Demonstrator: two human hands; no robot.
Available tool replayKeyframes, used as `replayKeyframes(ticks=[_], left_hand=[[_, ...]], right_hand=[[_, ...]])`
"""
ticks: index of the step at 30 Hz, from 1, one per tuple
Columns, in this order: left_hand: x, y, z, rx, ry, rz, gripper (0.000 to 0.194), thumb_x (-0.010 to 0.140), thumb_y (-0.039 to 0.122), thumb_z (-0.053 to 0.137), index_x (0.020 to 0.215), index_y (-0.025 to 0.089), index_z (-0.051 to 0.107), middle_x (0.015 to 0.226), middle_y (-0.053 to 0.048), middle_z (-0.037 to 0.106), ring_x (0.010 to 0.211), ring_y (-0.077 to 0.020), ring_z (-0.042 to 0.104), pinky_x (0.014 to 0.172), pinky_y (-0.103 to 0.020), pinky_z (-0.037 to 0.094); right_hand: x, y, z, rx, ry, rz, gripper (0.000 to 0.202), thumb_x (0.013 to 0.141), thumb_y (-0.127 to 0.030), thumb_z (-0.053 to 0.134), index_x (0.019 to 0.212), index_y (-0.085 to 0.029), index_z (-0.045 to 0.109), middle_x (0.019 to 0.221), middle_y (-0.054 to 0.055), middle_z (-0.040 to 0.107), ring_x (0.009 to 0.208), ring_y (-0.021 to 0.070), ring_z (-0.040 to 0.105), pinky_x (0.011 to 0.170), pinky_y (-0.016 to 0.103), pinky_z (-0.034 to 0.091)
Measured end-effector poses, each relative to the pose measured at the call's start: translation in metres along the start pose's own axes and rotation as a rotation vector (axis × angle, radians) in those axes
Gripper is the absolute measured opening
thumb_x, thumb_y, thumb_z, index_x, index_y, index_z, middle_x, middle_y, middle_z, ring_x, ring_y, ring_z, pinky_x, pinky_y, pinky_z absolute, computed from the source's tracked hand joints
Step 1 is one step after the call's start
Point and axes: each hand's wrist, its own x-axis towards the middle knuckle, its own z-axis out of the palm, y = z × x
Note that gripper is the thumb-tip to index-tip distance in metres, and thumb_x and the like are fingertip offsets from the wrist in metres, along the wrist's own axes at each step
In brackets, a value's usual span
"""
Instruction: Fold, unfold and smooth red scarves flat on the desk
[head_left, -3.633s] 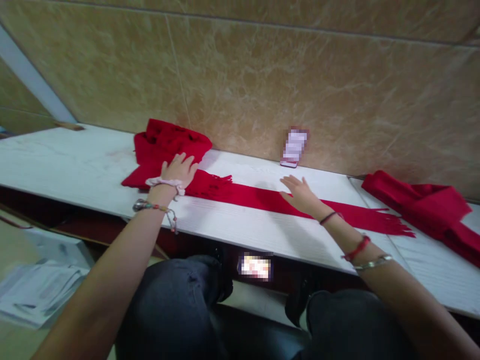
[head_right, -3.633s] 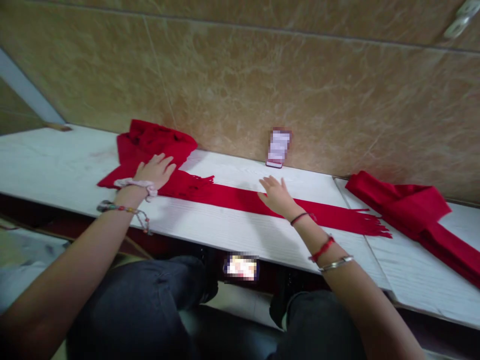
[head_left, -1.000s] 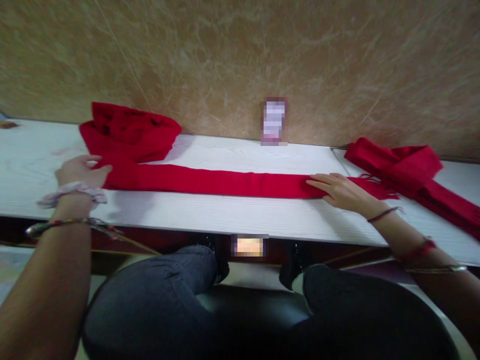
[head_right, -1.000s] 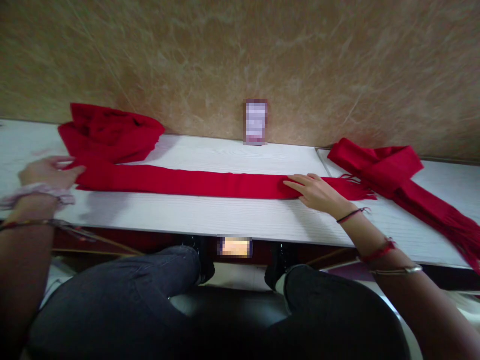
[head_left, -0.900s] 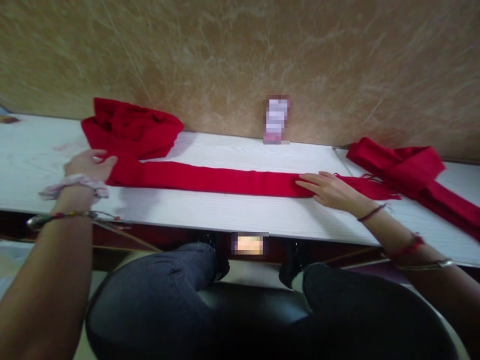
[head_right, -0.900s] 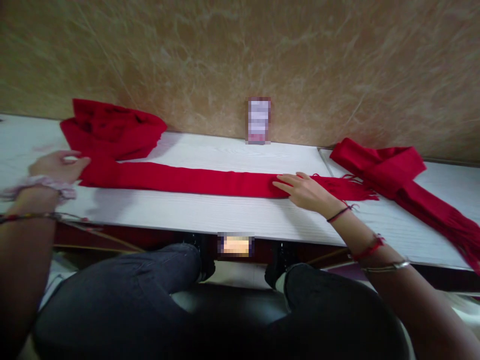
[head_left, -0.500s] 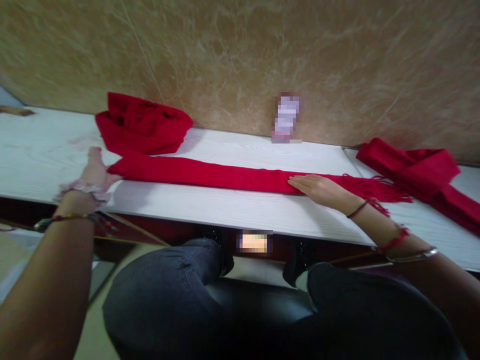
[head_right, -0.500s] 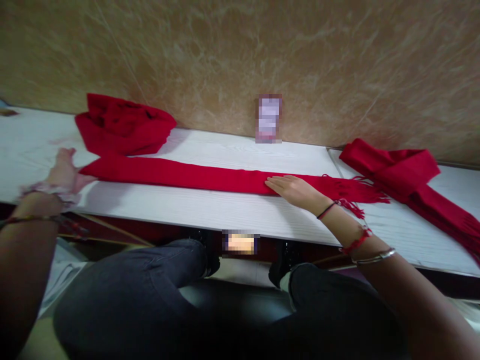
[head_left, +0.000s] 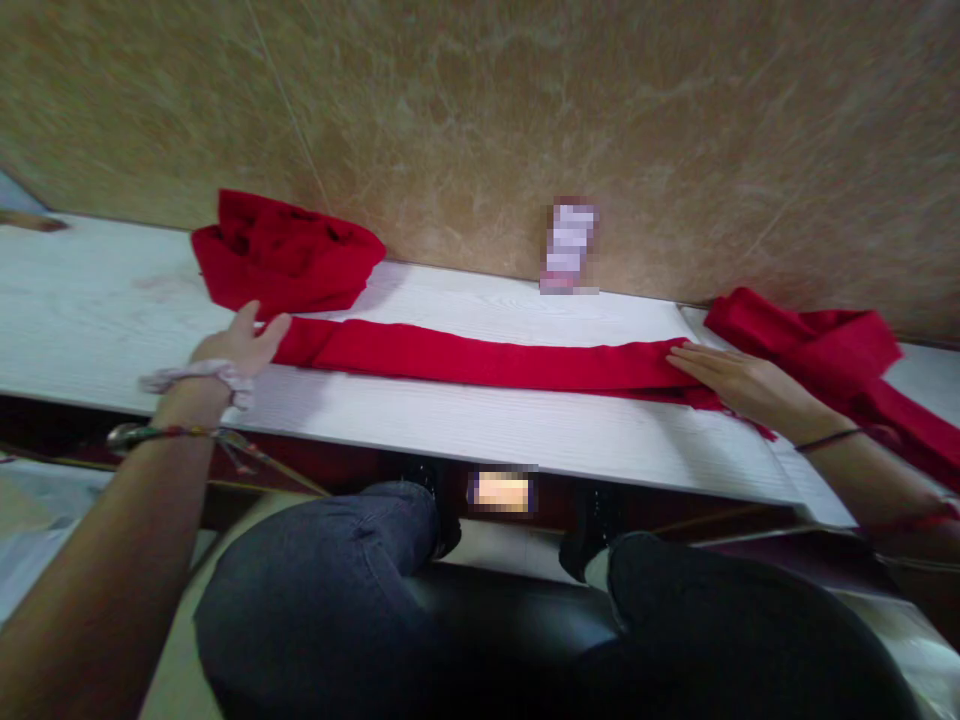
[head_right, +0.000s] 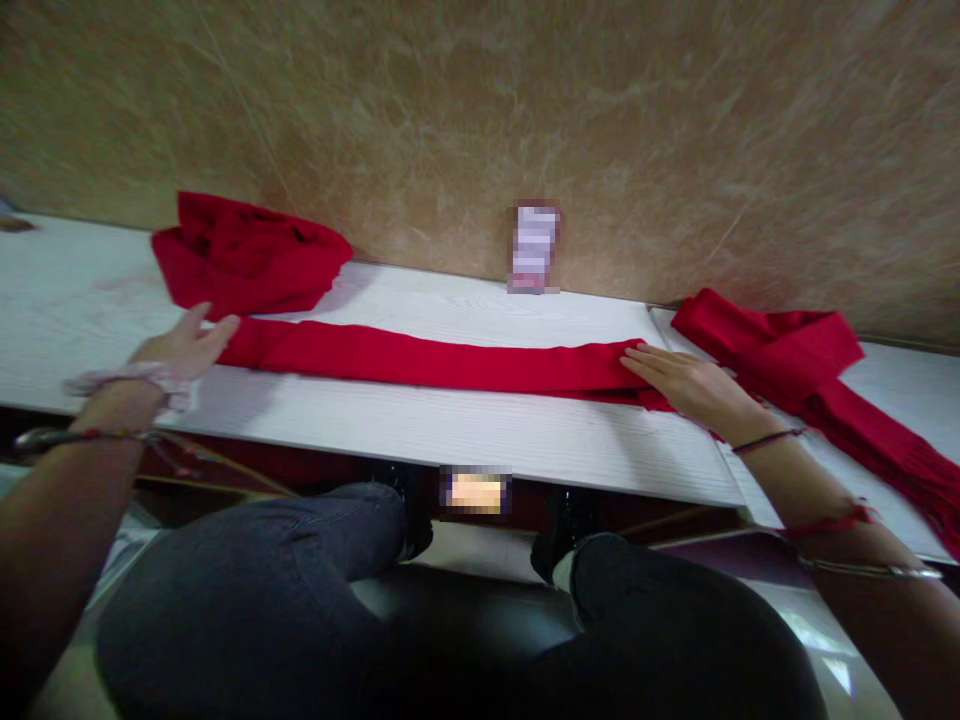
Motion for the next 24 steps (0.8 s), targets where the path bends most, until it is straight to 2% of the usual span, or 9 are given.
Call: replayKeyframes(ticks=[2, 5, 8, 11, 14, 16, 19, 21, 24], left_hand=[[-0.011, 0.021, -0.006, -0.019, -0.059, -0.036, 0.075, 0.087, 0.06, 0.014, 0.144, 0.011, 0.01, 0.135, -0.025, 0.04, 0.118, -0.0378, 0.045, 0.09, -0.047, 0.041], [-0.032, 0.065, -0.013, -0.032, 0.026, 0.084, 0.068, 0.09, 0.053, 0.018, 0.144, 0.013, 0.013, 0.141, -0.026, 0.029, 0.126, -0.0399, 0.035, 0.094, -0.052, 0.035], [-0.051, 0.112, -0.014, 0.014, 0.147, 0.412, 0.059, 0.092, 0.047, 0.025, 0.141, 0.014, 0.025, 0.144, -0.02, 0.026, 0.131, -0.0365, 0.027, 0.1, -0.05, 0.03], [-0.06, 0.141, -0.004, 0.111, 0.07, 0.657, 0.055, 0.091, 0.046, 0.032, 0.14, 0.02, 0.031, 0.148, -0.013, 0.022, 0.135, -0.0344, 0.017, 0.104, -0.051, 0.024], [-0.058, 0.149, 0.01, 0.163, -0.039, 0.656, 0.053, 0.092, 0.045, 0.03, 0.14, 0.024, 0.03, 0.149, -0.01, 0.021, 0.136, -0.0325, 0.015, 0.105, -0.051, 0.021], [-0.054, 0.146, 0.017, 0.158, -0.046, 0.632, 0.052, 0.093, 0.045, 0.028, 0.141, 0.024, 0.029, 0.149, -0.009, 0.021, 0.136, -0.0328, 0.015, 0.105, -0.051, 0.019], [-0.049, 0.141, 0.021, 0.126, -0.025, 0.645, 0.052, 0.093, 0.044, 0.027, 0.141, 0.022, 0.028, 0.148, -0.01, 0.021, 0.135, -0.0345, 0.016, 0.105, -0.052, 0.018], [-0.045, 0.137, 0.021, 0.12, -0.029, 0.651, 0.052, 0.094, 0.043, 0.027, 0.141, 0.022, 0.028, 0.148, -0.01, 0.021, 0.134, -0.0351, 0.017, 0.104, -0.053, 0.018], [-0.037, 0.13, 0.022, 0.144, -0.042, 0.646, 0.052, 0.094, 0.042, 0.025, 0.142, 0.022, 0.026, 0.149, -0.009, 0.02, 0.135, -0.0341, 0.016, 0.105, -0.052, 0.018]], right_hand=[[-0.002, 0.001, -0.001, -0.012, 0.004, 0.043, 0.045, 0.088, -0.01, 0.031, 0.131, -0.013, 0.046, 0.132, 0.014, 0.05, 0.123, 0.0236, 0.045, 0.102, 0.041, 0.04], [0.006, -0.011, 0.002, 0.016, -0.001, 0.09, 0.044, 0.087, -0.01, 0.034, 0.129, -0.014, 0.048, 0.131, 0.014, 0.051, 0.121, 0.0233, 0.047, 0.102, 0.041, 0.04], [0.02, -0.027, 0.01, 0.098, 0.007, 0.132, 0.051, 0.082, -0.006, 0.038, 0.131, -0.018, 0.046, 0.133, 0.01, 0.049, 0.122, 0.0217, 0.046, 0.102, 0.04, 0.04], [0.024, -0.033, 0.017, 0.199, 0.103, 0.232, 0.063, 0.074, -0.004, 0.044, 0.134, -0.02, 0.04, 0.137, 0.009, 0.044, 0.126, 0.0226, 0.042, 0.105, 0.041, 0.037], [0.015, -0.03, 0.028, 0.308, 0.254, 0.396, 0.078, 0.068, -0.01, 0.056, 0.14, -0.019, 0.028, 0.142, 0.012, 0.036, 0.13, 0.0279, 0.035, 0.105, 0.046, 0.034], [0.007, -0.027, 0.037, 0.413, 0.313, 0.537, 0.088, 0.066, -0.018, 0.062, 0.143, -0.017, 0.018, 0.143, 0.016, 0.033, 0.13, 0.031, 0.033, 0.101, 0.049, 0.037], [0.002, -0.03, 0.049, 0.562, 0.323, 0.728, 0.093, 0.066, -0.024, 0.063, 0.143, -0.015, 0.012, 0.136, 0.018, 0.042, 0.123, 0.0308, 0.044, 0.095, 0.048, 0.043], [0.005, -0.035, 0.051, 0.57, 0.316, 0.804, 0.088, 0.065, -0.022, 0.063, 0.142, -0.015, 0.019, 0.124, 0.015, 0.055, 0.112, 0.0289, 0.054, 0.092, 0.047, 0.046], [0.016, -0.042, 0.04, 0.492, 0.321, 0.834, 0.068, 0.064, -0.012, 0.056, 0.13, -0.016, 0.043, 0.101, 0.008, 0.067, 0.094, 0.025, 0.063, 0.084, 0.042, 0.051]])
